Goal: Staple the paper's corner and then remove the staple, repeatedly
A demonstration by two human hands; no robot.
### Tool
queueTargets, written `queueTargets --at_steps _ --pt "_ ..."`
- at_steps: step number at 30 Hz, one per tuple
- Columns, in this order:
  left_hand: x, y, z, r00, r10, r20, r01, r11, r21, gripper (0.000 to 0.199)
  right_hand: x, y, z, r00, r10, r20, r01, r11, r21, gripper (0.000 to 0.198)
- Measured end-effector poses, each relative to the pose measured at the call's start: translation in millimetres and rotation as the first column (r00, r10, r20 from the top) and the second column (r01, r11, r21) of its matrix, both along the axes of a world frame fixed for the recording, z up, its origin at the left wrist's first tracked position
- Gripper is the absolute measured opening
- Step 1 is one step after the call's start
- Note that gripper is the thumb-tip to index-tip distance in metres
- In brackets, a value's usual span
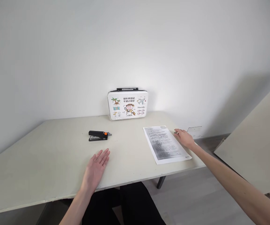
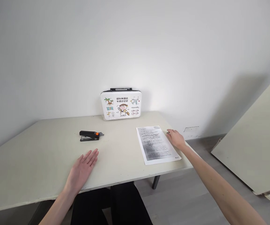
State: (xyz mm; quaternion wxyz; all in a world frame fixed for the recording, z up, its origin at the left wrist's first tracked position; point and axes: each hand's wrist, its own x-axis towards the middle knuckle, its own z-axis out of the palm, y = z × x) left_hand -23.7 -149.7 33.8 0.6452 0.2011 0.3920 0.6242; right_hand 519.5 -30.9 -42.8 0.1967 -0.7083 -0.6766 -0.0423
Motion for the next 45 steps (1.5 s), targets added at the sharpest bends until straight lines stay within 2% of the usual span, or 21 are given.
queueTargets --at_steps 3,8,13,16,18,20,21,24,25,28,31,33,35,37,45 --pt "0 0 -0.7 1.0 0.014 -0.012 -0.014 1.0 -0.01 0.045 14 0 -5 1.0 -0.004 -0.029 0.004 1.0 -0.002 0.041" --pt "4 -2 5.6 0.998 0.046 -0.04 -0.047 0.998 -0.044 0.042 26 -7 -11 0.993 0.061 -0.103 -0.059 0.998 0.022 0.038" --pt "4 0 4.3 0.995 0.061 -0.077 -0.064 0.997 -0.046 0.035 23 -28 -28 0.974 0.011 -0.228 0.009 0.996 0.089 0.047" --pt "2 1 -1.4 0.985 0.018 -0.169 -0.019 1.0 -0.007 0.03 21 -44 -35 0.957 -0.016 -0.29 0.049 0.993 0.106 0.05" --pt "-1 0 -3.4 0.955 -0.034 -0.296 0.057 0.996 0.071 0.03 19 -55 -36 0.948 -0.021 -0.318 0.059 0.992 0.109 0.049" --pt "-6 -2 -3.3 0.856 -0.074 -0.511 0.174 0.973 0.15 0.034 16 -66 -34 0.942 -0.022 -0.335 0.062 0.992 0.108 0.048" --pt "-11 -2 -2.8 0.766 -0.075 -0.638 0.232 0.958 0.166 0.037 14 -72 -33 0.939 -0.024 -0.342 0.063 0.993 0.103 0.049" --pt "-34 2 -3.0 0.4 0.016 -0.916 0.33 0.93 0.161 0.039 5 -85 -25 0.936 -0.022 -0.351 0.05 0.996 0.07 0.054" --pt "-45 5 -4.4 0.303 0.072 -0.95 0.345 0.921 0.18 0.039 2 -88 -23 0.938 -0.017 -0.346 0.038 0.998 0.056 0.057" --pt "-83 22 -12.5 0.128 0.256 -0.958 0.359 0.889 0.285 0.041 -5 -94 -17 0.951 0.002 -0.309 0.007 1.0 0.029 0.061" --pt "-115 39 -22.5 -0.107 0.303 -0.947 0.34 0.906 0.252 0.048 -10 -95 -14 0.962 0.013 -0.274 -0.006 1.0 0.026 0.061" --pt "-126 46 -28.0 -0.238 0.304 -0.922 0.307 0.925 0.225 0.052 -12 -94 -13 0.969 0.021 -0.248 -0.015 1.0 0.026 0.059" --pt "-128 48 -31.7 -0.324 0.296 -0.899 0.289 0.935 0.204 0.054 -14 -95 -11 0.975 0.02 -0.221 -0.016 1.0 0.02 0.058" --pt "-126 48 -33.3 -0.366 0.289 -0.885 0.29 0.939 0.187 0.055 -16 -96 -10 0.979 0.013 -0.205 -0.011 1.0 0.014 0.057" --pt "-125 42 -33.0 -0.398 0.283 -0.873 0.29 0.941 0.173 0.053 -19 -95 -10 0.978 0.01 -0.211 -0.006 1.0 0.021 0.055"
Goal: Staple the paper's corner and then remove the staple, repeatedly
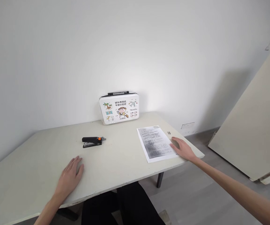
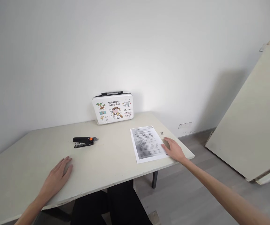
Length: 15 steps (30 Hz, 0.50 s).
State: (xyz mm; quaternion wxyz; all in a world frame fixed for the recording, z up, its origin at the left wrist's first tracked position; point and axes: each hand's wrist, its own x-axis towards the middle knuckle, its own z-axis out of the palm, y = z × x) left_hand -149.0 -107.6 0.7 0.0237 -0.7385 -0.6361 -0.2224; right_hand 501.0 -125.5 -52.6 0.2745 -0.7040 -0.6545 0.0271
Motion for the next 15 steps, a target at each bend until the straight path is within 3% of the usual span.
queueTargets --at_steps 15 --pt "-7.0 2.4 -8.3 1.0 -0.003 0.003 0.003 1.0 0.011 0.056 -2.7 1.5 0.5 1.0 0.017 -0.014 -0.016 1.0 0.022 0.049"
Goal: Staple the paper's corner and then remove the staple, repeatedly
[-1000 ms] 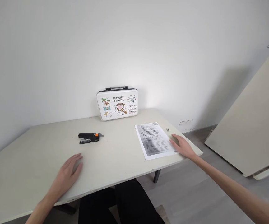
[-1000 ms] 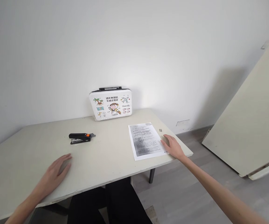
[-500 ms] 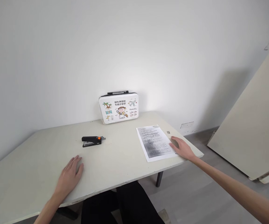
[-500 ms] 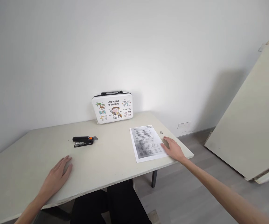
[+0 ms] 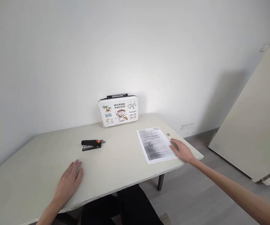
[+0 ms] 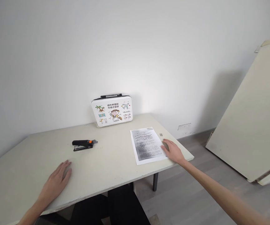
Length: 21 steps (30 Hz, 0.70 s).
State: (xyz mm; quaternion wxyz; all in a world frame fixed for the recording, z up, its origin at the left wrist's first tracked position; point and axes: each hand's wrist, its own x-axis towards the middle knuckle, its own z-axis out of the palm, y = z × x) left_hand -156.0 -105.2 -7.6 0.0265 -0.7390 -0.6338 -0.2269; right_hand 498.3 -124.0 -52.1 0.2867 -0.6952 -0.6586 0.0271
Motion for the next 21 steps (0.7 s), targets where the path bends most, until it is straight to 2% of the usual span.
queueTargets --at_steps 10,21 --pt "0.8 -2.6 0.9 1.0 0.018 0.023 -0.019 1.0 0.002 0.054 2.5 2.8 -5.6 1.0 0.012 0.01 -0.012 1.0 -0.004 0.051" --pt "0.4 -1.6 -0.7 1.0 0.001 -0.002 -0.001 1.0 0.014 0.054 -0.1 -0.3 -2.5 1.0 0.004 0.018 -0.004 1.0 -0.009 0.05"
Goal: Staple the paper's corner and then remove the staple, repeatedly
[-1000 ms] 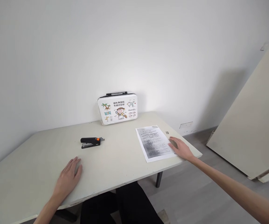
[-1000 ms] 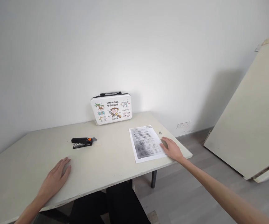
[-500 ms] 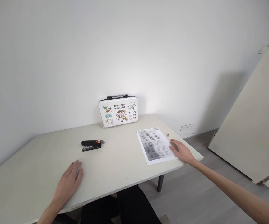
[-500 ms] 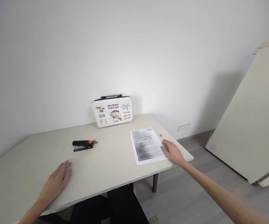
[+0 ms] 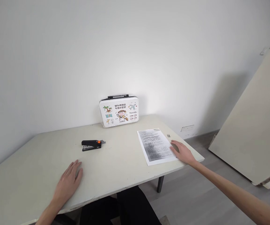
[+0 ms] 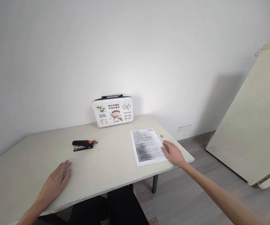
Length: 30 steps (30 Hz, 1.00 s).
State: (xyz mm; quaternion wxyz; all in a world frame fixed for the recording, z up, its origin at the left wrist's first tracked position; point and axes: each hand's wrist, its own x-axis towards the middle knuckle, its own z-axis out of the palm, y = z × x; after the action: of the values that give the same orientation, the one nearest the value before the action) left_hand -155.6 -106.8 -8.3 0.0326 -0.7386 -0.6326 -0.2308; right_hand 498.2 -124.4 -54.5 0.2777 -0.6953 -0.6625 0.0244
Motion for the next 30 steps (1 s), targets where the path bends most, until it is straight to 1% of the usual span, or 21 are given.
queueTargets --at_steps 4,11,21,24,30 --pt "0.0 -0.3 0.8 1.0 -0.002 -0.007 0.002 1.0 -0.006 0.056 -0.6 -0.3 0.5 1.0 -0.001 0.014 0.001 1.0 -0.001 0.05" --pt "0.4 -0.2 -0.7 1.0 0.004 0.022 -0.004 1.0 0.008 0.054 -2.5 -1.8 2.5 1.0 -0.012 0.015 0.012 1.0 0.004 0.048" --pt "-4.0 1.9 -6.9 0.995 0.012 -0.096 -0.01 1.0 0.028 0.056 -4.6 -4.8 7.7 1.0 -0.001 -0.008 0.001 1.0 -0.019 0.053" --pt "-4.5 3.1 -8.0 0.993 0.017 -0.113 -0.012 0.999 0.042 0.055 -3.8 -4.0 7.9 1.0 0.01 -0.008 -0.01 1.0 -0.01 0.053" --pt "-2.5 3.0 -6.5 0.992 0.02 -0.123 -0.018 1.0 0.014 0.06 -1.8 -3.2 5.8 1.0 0.01 0.022 -0.01 1.0 0.014 0.049"
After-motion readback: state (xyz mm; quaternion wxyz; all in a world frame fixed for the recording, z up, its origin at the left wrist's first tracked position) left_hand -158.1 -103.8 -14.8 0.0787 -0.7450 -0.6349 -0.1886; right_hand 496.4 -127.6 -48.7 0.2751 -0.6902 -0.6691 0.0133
